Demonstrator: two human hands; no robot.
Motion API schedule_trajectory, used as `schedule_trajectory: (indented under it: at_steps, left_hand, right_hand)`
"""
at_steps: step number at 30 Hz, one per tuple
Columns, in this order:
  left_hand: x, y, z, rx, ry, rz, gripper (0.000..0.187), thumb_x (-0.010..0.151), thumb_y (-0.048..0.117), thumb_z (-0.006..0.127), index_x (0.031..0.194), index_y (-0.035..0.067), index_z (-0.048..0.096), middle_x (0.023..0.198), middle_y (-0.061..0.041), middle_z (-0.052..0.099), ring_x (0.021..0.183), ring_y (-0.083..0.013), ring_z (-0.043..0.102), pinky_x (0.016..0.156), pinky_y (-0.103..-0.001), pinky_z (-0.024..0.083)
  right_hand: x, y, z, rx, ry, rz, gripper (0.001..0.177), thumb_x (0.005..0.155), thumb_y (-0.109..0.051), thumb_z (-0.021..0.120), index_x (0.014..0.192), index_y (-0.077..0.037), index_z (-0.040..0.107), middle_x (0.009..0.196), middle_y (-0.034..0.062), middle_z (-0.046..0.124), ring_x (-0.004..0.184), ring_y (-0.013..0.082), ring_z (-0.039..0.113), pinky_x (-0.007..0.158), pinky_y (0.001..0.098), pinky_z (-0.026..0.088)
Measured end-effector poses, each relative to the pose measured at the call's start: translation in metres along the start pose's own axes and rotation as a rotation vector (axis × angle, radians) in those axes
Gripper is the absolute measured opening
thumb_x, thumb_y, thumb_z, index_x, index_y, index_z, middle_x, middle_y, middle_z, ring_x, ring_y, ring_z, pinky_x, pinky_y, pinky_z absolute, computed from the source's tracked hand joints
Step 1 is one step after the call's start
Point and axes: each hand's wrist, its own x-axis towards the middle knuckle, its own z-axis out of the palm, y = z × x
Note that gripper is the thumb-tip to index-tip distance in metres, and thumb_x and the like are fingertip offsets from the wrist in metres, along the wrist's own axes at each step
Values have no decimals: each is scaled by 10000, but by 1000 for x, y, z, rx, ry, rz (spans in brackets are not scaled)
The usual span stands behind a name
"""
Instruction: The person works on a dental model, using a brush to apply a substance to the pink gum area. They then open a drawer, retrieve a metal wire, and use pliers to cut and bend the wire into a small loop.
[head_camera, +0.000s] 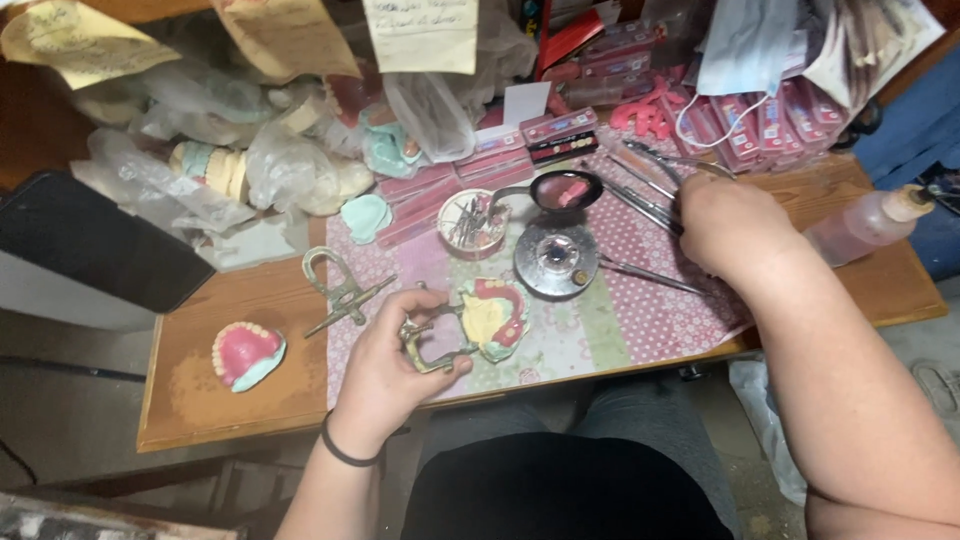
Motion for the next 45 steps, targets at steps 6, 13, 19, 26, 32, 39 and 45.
schedule_trajectory:
  at_steps: [6, 13, 19, 26, 32, 39, 45]
  left_hand:
    - [-1, 4, 1, -8, 11, -30, 616, 700, 285, 933, 1210, 196, 600, 1259, 15, 724, 1129, -165, 713, 972, -331, 563]
    - [-3, -3, 6, 20, 23, -4, 591, 707, 303, 927, 1180, 180, 595, 1199, 10, 733, 1072, -162, 713, 927, -320, 563]
    - [-4, -6, 9, 45, 52, -4, 542, 692, 324, 924, 1081, 191, 571, 1222, 4, 746, 1137, -201, 722, 922, -356, 558]
    - [-6, -4, 9, 88, 46, -38, 528, 702, 346, 911, 1075, 204, 567, 1221, 14, 744, 1123, -209, 728, 892, -371, 560]
    - [-6, -3, 8, 99, 49, -22, 530, 703, 337, 909, 1080, 209, 559, 1240, 14, 741, 1144, -216, 725, 903, -385, 556]
    - [-8, -7, 11, 144, 68, -19, 526, 697, 365, 902, 1076, 207, 573, 1170, 30, 748, 1101, -214, 728, 882, -379, 548]
    - [-7, -7, 11, 143, 63, 3, 523, 704, 359, 902, 1078, 208, 568, 1185, 41, 744, 1088, -199, 728, 864, -377, 562]
  right_hand:
    - [0, 8, 19, -1, 183, -90, 373, 703, -32, 633, 1065, 57, 627, 1075, 291, 713, 1009, 474, 666, 818, 531, 556]
    - [-111, -33, 43, 160, 741, -207, 443, 929, -59, 615, 1367, -47, 550, 998, 167, 710, 774, 431, 703, 634, 556, 564]
    - [-161, -87, 71, 711, 580, -440, 409, 822, 27, 551, 1203, -55, 675, 1083, 86, 726, 1000, 257, 694, 899, 366, 520]
    - [-168, -100, 82, 840, 447, -276, 273, 969, -240, 649, 1210, -160, 747, 977, 36, 593, 919, 195, 660, 831, 346, 522]
    - [-170, -105, 79, 870, 414, -264, 262, 979, -224, 632, 1195, -176, 771, 941, 8, 616, 885, 170, 669, 819, 321, 518]
    - [-164, -101, 77, 864, 434, -300, 231, 957, -199, 664, 1138, -168, 804, 906, 18, 616, 837, 168, 668, 794, 304, 514]
    - [-166, -107, 82, 704, 477, -183, 242, 934, -257, 706, 1157, -275, 797, 909, -19, 564, 829, 175, 636, 664, 380, 517]
